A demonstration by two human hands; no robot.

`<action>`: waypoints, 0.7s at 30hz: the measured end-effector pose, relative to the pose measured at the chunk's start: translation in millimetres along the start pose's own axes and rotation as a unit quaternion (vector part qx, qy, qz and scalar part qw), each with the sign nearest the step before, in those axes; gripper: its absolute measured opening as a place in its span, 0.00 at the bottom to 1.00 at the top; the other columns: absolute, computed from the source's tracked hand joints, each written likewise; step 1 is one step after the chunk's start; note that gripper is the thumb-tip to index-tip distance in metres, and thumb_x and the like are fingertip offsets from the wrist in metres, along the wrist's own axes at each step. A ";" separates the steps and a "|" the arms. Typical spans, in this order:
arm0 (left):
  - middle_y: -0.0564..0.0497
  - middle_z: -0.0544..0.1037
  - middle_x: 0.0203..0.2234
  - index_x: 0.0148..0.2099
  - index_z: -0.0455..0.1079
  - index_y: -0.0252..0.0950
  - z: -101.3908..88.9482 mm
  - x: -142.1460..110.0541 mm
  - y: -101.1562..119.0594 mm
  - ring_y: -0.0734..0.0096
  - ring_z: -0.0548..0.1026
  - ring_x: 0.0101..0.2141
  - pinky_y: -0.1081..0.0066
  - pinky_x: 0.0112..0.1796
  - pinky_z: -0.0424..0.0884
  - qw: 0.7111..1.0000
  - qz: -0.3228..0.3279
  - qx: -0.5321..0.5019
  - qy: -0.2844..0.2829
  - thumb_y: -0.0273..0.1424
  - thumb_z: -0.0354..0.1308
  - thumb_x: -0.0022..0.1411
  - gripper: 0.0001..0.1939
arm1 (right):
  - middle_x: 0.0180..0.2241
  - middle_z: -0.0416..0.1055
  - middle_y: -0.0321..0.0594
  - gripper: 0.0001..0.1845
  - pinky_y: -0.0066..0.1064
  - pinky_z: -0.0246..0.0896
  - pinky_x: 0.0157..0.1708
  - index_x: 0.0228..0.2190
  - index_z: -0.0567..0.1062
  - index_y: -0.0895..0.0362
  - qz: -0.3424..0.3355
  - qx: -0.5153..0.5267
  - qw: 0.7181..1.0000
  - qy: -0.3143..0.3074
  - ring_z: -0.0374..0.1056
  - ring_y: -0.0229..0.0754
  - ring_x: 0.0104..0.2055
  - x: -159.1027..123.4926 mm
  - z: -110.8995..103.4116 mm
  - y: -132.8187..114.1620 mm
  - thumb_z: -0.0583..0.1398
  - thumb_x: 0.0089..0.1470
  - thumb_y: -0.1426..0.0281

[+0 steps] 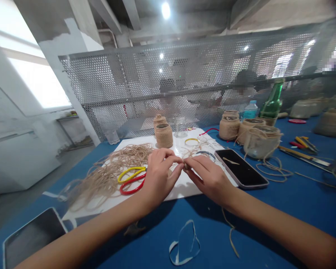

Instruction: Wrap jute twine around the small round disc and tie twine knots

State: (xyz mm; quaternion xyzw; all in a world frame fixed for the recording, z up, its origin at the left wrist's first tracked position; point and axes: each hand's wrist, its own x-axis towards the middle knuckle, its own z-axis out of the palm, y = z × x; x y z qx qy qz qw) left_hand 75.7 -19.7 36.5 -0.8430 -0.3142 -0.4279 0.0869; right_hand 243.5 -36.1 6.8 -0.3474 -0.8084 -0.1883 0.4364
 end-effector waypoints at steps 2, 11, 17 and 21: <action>0.48 0.67 0.33 0.35 0.69 0.35 1.3 0.1 0.5 0.65 0.64 0.37 0.62 0.40 0.61 1.000 -0.011 -0.009 -0.005 0.27 0.53 0.58 0.04 | 0.31 0.69 0.46 0.08 0.34 0.63 0.36 0.38 0.70 0.63 -0.004 -0.005 1.000 0.000 0.66 0.43 0.36 -1.1 1.1 0.4 0.54 0.54 0.76; 0.49 0.69 0.31 0.29 0.64 0.35 2.5 6.0 4.7 0.66 0.65 0.36 0.62 0.40 0.59 0.999 -0.002 0.053 -0.003 0.25 0.53 0.54 0.02 | 0.32 0.69 0.48 0.07 0.33 0.62 0.36 0.36 0.70 0.63 -0.001 -0.001 1.000 0.007 0.66 0.43 0.37 4.4 -2.1 -4.2 0.54 0.54 0.77; 0.48 0.69 0.31 0.30 0.64 0.34 6.2 6.2 1.7 0.65 0.65 0.36 0.63 0.39 0.59 0.997 0.014 0.075 0.021 0.26 0.52 0.55 0.02 | 0.30 0.67 0.44 0.06 0.32 0.61 0.35 0.35 0.70 0.62 0.064 0.041 0.997 0.004 0.64 0.40 0.33 5.9 -4.6 -6.4 0.54 0.55 0.74; 0.48 0.69 0.30 0.29 0.63 0.34 6.3 7.9 2.1 0.65 0.65 0.35 0.62 0.39 0.59 0.996 0.028 0.080 0.019 0.26 0.51 0.56 0.03 | 0.29 0.66 0.40 0.05 0.30 0.59 0.34 0.34 0.69 0.60 0.092 0.079 0.993 0.003 0.62 0.38 0.31 7.8 -7.8 -7.8 0.54 0.55 0.74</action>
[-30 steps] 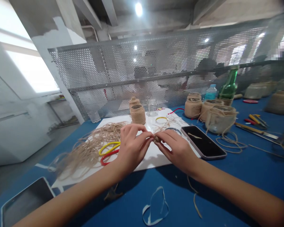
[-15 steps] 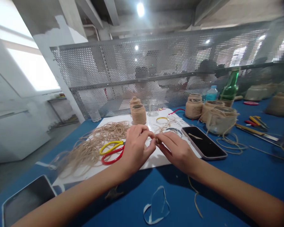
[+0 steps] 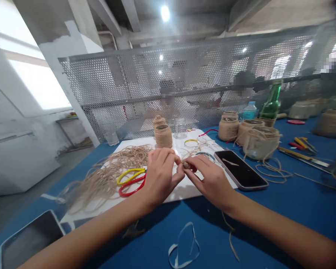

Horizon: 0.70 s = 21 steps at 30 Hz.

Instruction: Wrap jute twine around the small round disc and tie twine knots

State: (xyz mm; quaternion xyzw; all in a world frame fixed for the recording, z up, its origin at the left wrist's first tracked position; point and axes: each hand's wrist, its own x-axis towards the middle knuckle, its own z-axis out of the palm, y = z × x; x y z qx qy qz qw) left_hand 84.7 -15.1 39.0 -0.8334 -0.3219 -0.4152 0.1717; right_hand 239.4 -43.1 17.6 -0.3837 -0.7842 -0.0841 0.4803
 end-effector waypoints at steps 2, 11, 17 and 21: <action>0.49 0.69 0.30 0.30 0.63 0.35 -1.0 0.9 0.7 0.66 0.65 0.35 0.62 0.39 0.59 1.000 -0.002 -0.012 -0.007 0.26 0.51 0.56 0.03 | 0.29 0.67 0.39 0.04 0.30 0.59 0.34 0.34 0.69 0.59 0.015 0.023 1.000 0.000 0.62 0.38 0.31 0.8 -1.4 -1.2 0.54 0.55 0.73; 0.49 0.70 0.31 0.32 0.63 0.36 -7.6 -0.5 -3.3 0.66 0.65 0.37 0.63 0.40 0.60 0.995 -0.004 -0.084 -0.052 0.26 0.50 0.58 0.03 | 0.29 0.68 0.39 0.05 0.30 0.60 0.32 0.35 0.69 0.58 0.033 0.066 0.997 0.002 0.63 0.38 0.31 -0.1 -0.3 -0.4 0.55 0.54 0.73; 0.49 0.71 0.32 0.34 0.66 0.35 -9.9 -0.2 0.9 0.65 0.66 0.37 0.61 0.41 0.59 0.998 -0.008 -0.010 -0.069 0.28 0.50 0.60 0.05 | 0.31 0.68 0.44 0.07 0.32 0.61 0.35 0.37 0.69 0.60 -0.034 -0.036 0.999 0.021 0.64 0.40 0.33 -3.7 4.3 3.8 0.53 0.55 0.74; 0.50 0.71 0.30 0.32 0.64 0.35 -6.7 2.0 5.3 0.65 0.65 0.35 0.62 0.39 0.59 0.995 -0.046 0.009 -0.089 0.28 0.50 0.58 0.04 | 0.31 0.70 0.46 0.08 0.33 0.62 0.35 0.36 0.69 0.61 -0.077 -0.107 0.991 0.021 0.66 0.43 0.36 -4.6 5.0 6.4 0.52 0.55 0.75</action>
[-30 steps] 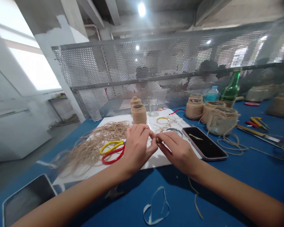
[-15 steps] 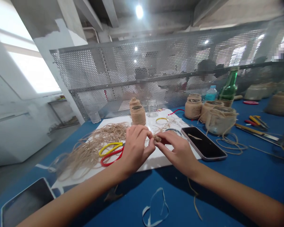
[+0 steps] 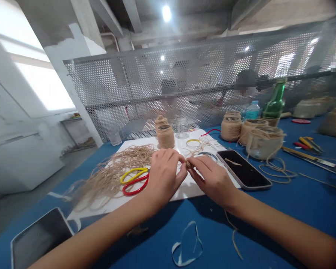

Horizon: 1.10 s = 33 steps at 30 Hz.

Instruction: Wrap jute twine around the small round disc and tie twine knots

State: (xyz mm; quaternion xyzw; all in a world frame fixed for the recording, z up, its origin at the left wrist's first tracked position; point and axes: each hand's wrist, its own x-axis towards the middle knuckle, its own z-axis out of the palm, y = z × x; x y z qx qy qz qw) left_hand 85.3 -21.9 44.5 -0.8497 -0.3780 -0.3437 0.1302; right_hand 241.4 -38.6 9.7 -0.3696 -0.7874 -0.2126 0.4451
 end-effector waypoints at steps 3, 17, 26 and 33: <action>0.50 0.70 0.28 0.31 0.63 0.35 3.6 2.7 0.9 0.65 0.64 0.33 0.63 0.38 0.59 1.000 -0.012 0.026 0.007 0.27 0.51 0.56 0.02 | 0.31 0.70 0.46 0.09 0.33 0.62 0.35 0.36 0.69 0.60 -0.005 -0.027 1.000 -0.012 0.66 0.44 0.37 1.3 -0.4 0.7 0.51 0.56 0.75; 0.51 0.67 0.25 0.29 0.59 0.35 17.4 7.9 -9.2 0.68 0.62 0.30 0.66 0.34 0.60 0.999 0.033 0.008 0.013 0.26 0.50 0.55 0.03 | 0.29 0.68 0.38 0.04 0.30 0.62 0.31 0.33 0.69 0.57 0.176 0.166 0.970 -0.038 0.65 0.38 0.30 8.1 -4.0 -0.7 0.55 0.52 0.74; 0.49 0.67 0.25 0.29 0.60 0.35 16.9 11.0 -24.4 0.67 0.62 0.29 0.67 0.32 0.62 0.992 0.123 0.025 0.010 0.24 0.47 0.55 0.04 | 0.32 0.71 0.40 0.09 0.32 0.66 0.34 0.35 0.70 0.57 0.288 0.403 0.864 -0.094 0.69 0.39 0.34 10.4 5.3 7.6 0.52 0.55 0.68; 0.47 0.68 0.24 0.29 0.60 0.34 23.5 10.5 -23.5 0.65 0.63 0.30 0.65 0.32 0.62 0.981 0.187 0.050 -0.004 0.25 0.46 0.56 0.05 | 0.27 0.71 0.38 0.06 0.32 0.65 0.32 0.29 0.71 0.57 0.311 0.376 0.867 -0.104 0.68 0.39 0.31 10.2 4.2 7.0 0.54 0.52 0.71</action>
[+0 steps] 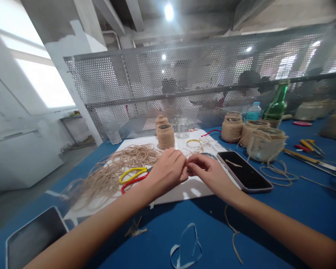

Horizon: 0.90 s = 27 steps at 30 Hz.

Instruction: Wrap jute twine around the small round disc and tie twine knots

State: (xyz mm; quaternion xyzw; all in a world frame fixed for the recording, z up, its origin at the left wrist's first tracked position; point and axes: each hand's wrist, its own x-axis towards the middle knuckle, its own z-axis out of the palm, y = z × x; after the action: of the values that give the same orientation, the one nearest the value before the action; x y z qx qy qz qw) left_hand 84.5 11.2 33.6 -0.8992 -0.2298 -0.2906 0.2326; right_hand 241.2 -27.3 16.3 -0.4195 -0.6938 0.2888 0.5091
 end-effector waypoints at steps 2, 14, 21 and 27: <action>0.47 0.68 0.24 0.29 0.61 0.34 -0.1 0.4 -0.8 0.65 0.63 0.30 0.65 0.32 0.62 1.000 0.010 0.000 0.000 0.26 0.46 0.56 0.05 | 0.25 0.70 0.37 0.06 0.31 0.64 0.31 0.28 0.71 0.57 0.003 -0.006 1.000 0.005 0.67 0.39 0.29 -0.4 0.1 -1.7 0.54 0.51 0.71; 0.48 0.69 0.25 0.29 0.62 0.33 -5.3 -0.5 -1.7 0.67 0.64 0.30 0.67 0.33 0.63 0.999 0.016 -0.011 0.026 0.25 0.46 0.57 0.06 | 0.23 0.66 0.34 0.06 0.28 0.65 0.29 0.27 0.69 0.58 0.040 0.100 0.994 -0.003 0.65 0.35 0.26 0.3 1.4 -3.6 0.54 0.52 0.69; 0.48 0.69 0.25 0.29 0.62 0.32 -4.6 -0.7 -3.8 0.68 0.64 0.30 0.67 0.34 0.63 0.999 0.017 -0.020 0.030 0.25 0.47 0.57 0.05 | 0.23 0.65 0.32 0.03 0.30 0.64 0.32 0.29 0.65 0.56 0.043 0.113 0.992 -0.030 0.65 0.35 0.27 -0.8 1.1 -6.7 0.55 0.52 0.69; 0.49 0.69 0.26 0.31 0.61 0.33 -6.6 -1.4 -3.8 0.69 0.65 0.32 0.68 0.35 0.64 0.998 0.019 -0.049 0.041 0.26 0.46 0.60 0.06 | 0.26 0.62 0.32 0.06 0.29 0.64 0.32 0.28 0.65 0.56 0.049 0.144 0.988 -0.028 0.64 0.34 0.29 -1.1 1.7 -4.5 0.53 0.54 0.67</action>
State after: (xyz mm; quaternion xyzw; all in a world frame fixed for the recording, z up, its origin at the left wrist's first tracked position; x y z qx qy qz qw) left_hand 78.6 10.1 38.6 -0.9010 -0.1886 -0.3340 0.2027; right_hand 238.4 -30.4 19.1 -0.3665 -0.6376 0.4220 0.5302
